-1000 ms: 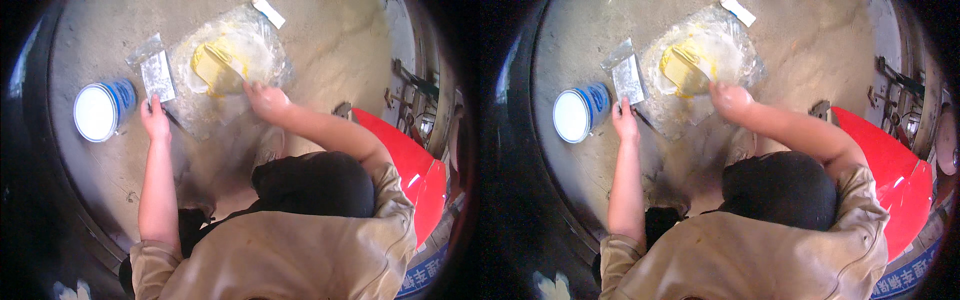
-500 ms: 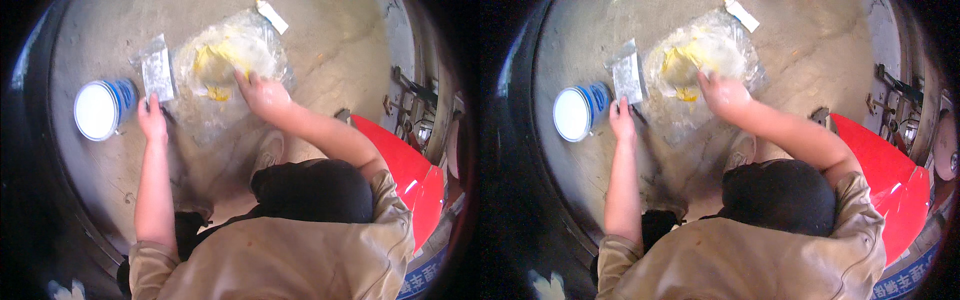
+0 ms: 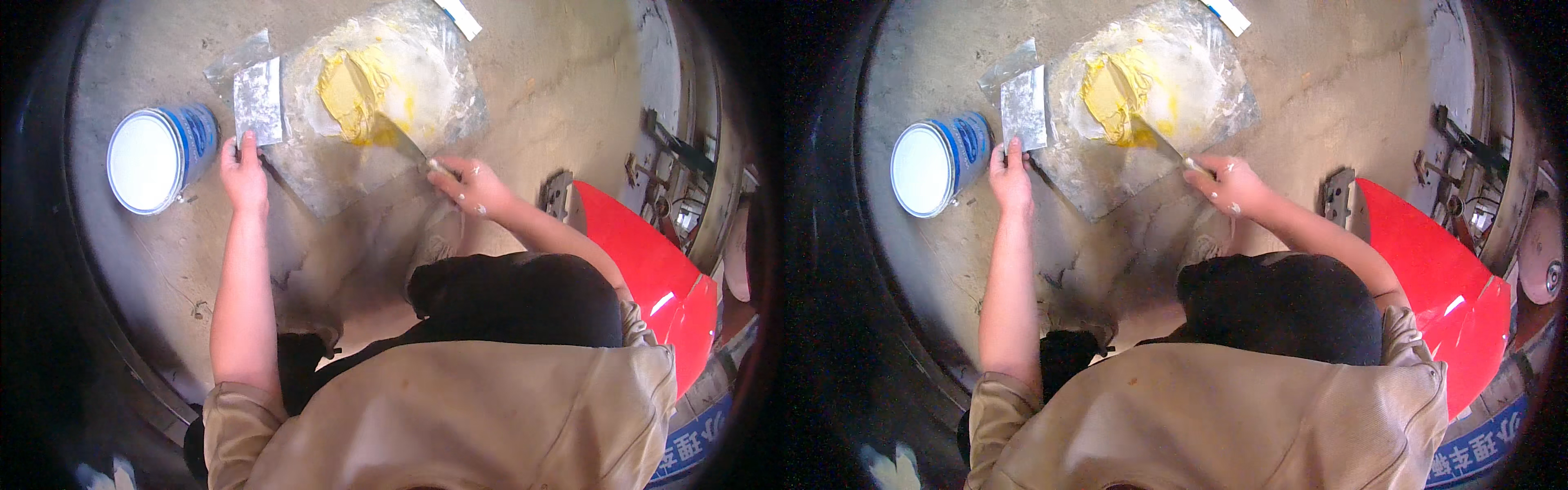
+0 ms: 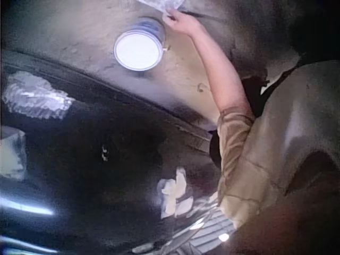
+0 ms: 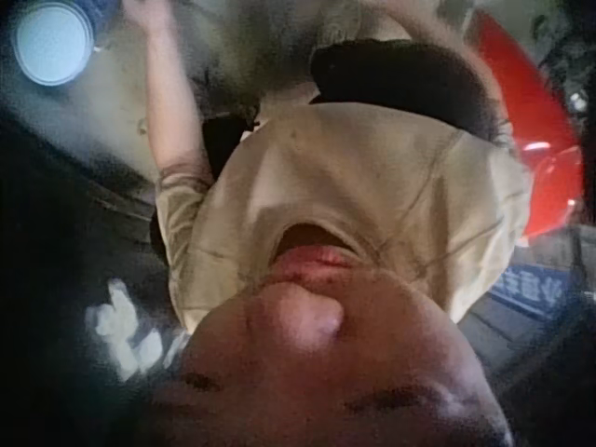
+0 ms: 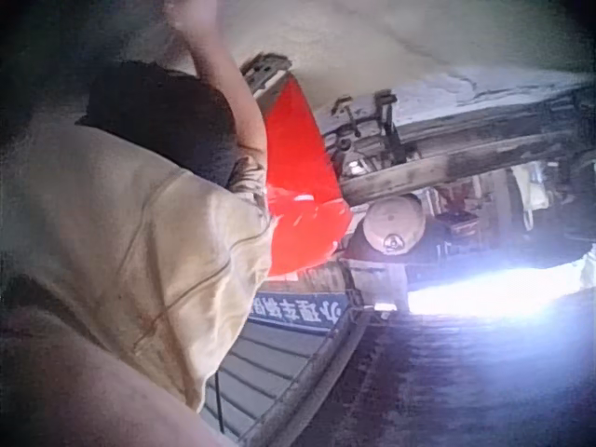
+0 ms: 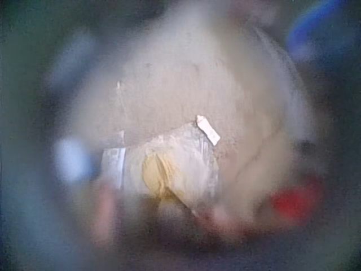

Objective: The person kneels on the floor and uses a putty knife to mix a yellow paste with a white powder on a plastic sheet. They repeatedly scoop white powder from a can and blend it into the yellow mixture until a uniform consistency is achieved.

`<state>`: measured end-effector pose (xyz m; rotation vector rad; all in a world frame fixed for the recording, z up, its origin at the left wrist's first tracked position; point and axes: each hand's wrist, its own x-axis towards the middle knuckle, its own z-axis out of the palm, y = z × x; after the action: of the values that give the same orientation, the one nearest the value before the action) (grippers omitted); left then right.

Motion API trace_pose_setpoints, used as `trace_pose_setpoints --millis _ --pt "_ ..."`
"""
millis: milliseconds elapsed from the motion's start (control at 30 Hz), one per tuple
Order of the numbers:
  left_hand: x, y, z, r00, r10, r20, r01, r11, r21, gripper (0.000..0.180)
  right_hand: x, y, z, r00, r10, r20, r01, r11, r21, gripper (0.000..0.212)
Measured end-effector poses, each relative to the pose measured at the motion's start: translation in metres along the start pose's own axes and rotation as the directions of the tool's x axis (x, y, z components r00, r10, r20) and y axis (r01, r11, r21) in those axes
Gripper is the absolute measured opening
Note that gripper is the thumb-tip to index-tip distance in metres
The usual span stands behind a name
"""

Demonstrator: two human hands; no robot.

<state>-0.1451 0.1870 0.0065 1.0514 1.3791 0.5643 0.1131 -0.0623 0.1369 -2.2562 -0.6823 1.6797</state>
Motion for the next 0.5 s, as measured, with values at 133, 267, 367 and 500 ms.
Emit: trace_pose_setpoints --millis 133,267,367,500 --pt "-0.004 -0.002 0.000 0.996 -0.075 -0.057 0.076 0.997 0.018 0.024 -0.012 0.015 0.031 0.984 0.152 0.088 -0.175 0.880 0.441 0.035" --pt "-0.003 -0.001 -0.003 0.999 -0.033 -0.012 0.033 0.999 0.021 0.023 0.019 0.046 0.080 0.962 0.104 0.254 -0.270 0.528 0.805 0.029" --pt "0.000 -0.003 -0.007 1.000 -0.013 -0.008 0.013 1.000 0.023 0.022 0.042 0.051 0.105 0.985 0.079 0.152 -0.171 0.418 0.892 0.030" --pt "0.000 -0.008 -0.009 0.999 -0.020 -0.046 0.022 0.999 0.041 0.022 0.062 0.043 0.101 0.995 0.075 0.059 -0.082 0.364 0.928 0.033"
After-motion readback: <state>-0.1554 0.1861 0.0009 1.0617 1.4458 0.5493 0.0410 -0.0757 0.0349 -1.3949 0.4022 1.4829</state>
